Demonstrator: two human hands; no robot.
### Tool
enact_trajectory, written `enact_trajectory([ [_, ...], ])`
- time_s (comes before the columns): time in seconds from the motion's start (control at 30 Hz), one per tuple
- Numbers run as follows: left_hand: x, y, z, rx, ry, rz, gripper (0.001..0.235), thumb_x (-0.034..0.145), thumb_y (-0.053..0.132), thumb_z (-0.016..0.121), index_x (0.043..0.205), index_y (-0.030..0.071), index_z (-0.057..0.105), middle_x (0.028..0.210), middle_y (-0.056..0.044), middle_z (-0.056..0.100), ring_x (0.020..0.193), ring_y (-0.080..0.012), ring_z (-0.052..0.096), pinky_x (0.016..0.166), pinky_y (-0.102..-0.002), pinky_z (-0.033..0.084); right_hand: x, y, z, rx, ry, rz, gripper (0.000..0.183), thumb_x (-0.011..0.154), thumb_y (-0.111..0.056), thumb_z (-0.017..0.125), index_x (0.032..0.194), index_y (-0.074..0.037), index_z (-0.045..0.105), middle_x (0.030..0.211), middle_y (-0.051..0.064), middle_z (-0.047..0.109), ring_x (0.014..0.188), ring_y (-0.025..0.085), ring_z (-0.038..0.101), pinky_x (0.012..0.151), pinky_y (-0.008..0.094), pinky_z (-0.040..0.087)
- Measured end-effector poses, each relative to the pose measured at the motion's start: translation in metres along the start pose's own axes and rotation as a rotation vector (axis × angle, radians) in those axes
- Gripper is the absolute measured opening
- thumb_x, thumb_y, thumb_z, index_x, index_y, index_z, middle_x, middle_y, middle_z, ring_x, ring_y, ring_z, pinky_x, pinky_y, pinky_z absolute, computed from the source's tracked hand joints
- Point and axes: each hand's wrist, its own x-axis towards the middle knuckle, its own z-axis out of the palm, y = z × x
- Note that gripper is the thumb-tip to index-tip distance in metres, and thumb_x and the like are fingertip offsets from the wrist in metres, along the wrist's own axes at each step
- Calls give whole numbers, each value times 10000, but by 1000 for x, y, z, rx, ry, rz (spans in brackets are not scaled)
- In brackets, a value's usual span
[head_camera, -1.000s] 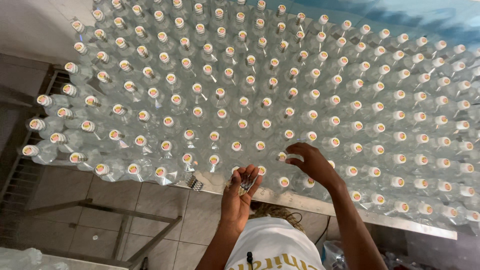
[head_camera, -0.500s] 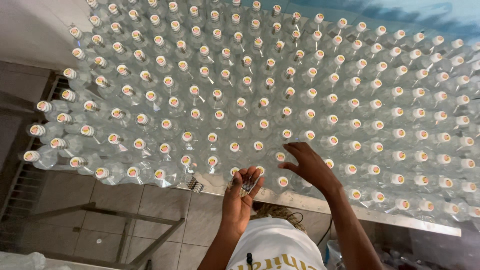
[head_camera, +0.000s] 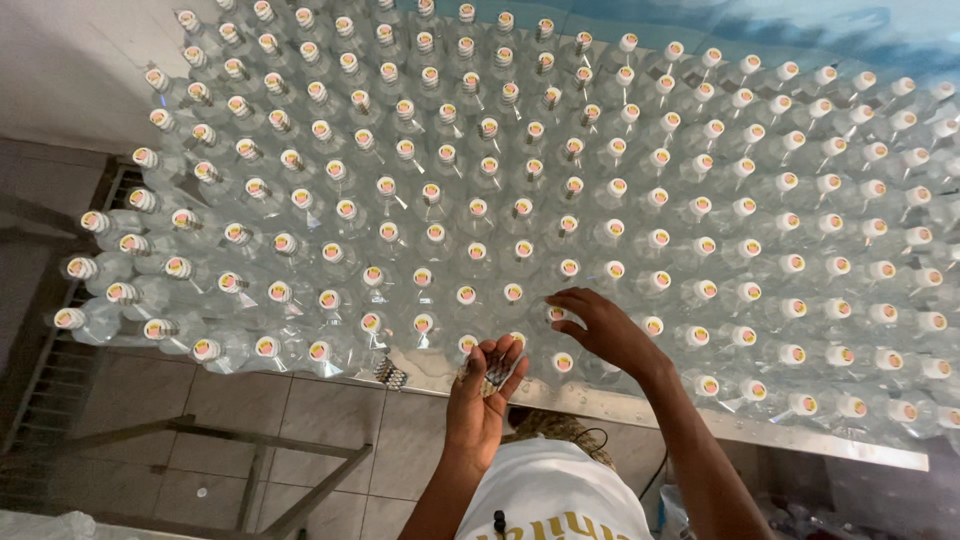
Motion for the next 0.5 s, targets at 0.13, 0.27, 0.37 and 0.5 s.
enact_trajectory([
  [0.13, -3, -1, 3, 8, -6, 4, 363, 961, 314, 736, 1174, 23, 695, 1334, -221, 765, 1349, -367, 705, 1194, -577, 567, -5, -3, -1, -8, -50, 4, 474, 1085, -320, 620, 1542, -196, 623, 1516, 83, 648, 1413, 270, 590, 1108, 448, 493],
  [0.27, 4, -7, 6, 14, -70, 47, 428, 953, 323, 736, 1219, -8, 684, 1407, -249, 730, 1388, -376, 675, 1225, -569, 546, -29, -33, 1, 9, 237, -134, 459, 1034, -277, 727, 1465, -149, 629, 1428, 71, 662, 1325, 267, 624, 1066, 439, 519],
  [0.37, 4, -21, 13, 39, -125, 69, 459, 972, 342, 720, 1289, 11, 683, 1475, -219, 710, 1418, -329, 655, 1200, -482, 536, -48, -65, 12, 230, 377, -165, 339, 943, -225, 846, 1249, -123, 740, 1126, 21, 748, 1039, 185, 698, 897, 346, 584],
  [0.5, -9, -35, 39, 45, -146, 21, 650, 1014, 347, 629, 1507, -75, 595, 1485, -236, 686, 1355, -302, 663, 1138, -385, 536, -55, -88, 18, 463, 293, -53, 317, 896, -66, 848, 1198, -121, 771, 984, 17, 752, 823, 131, 680, 765, 290, 595],
])
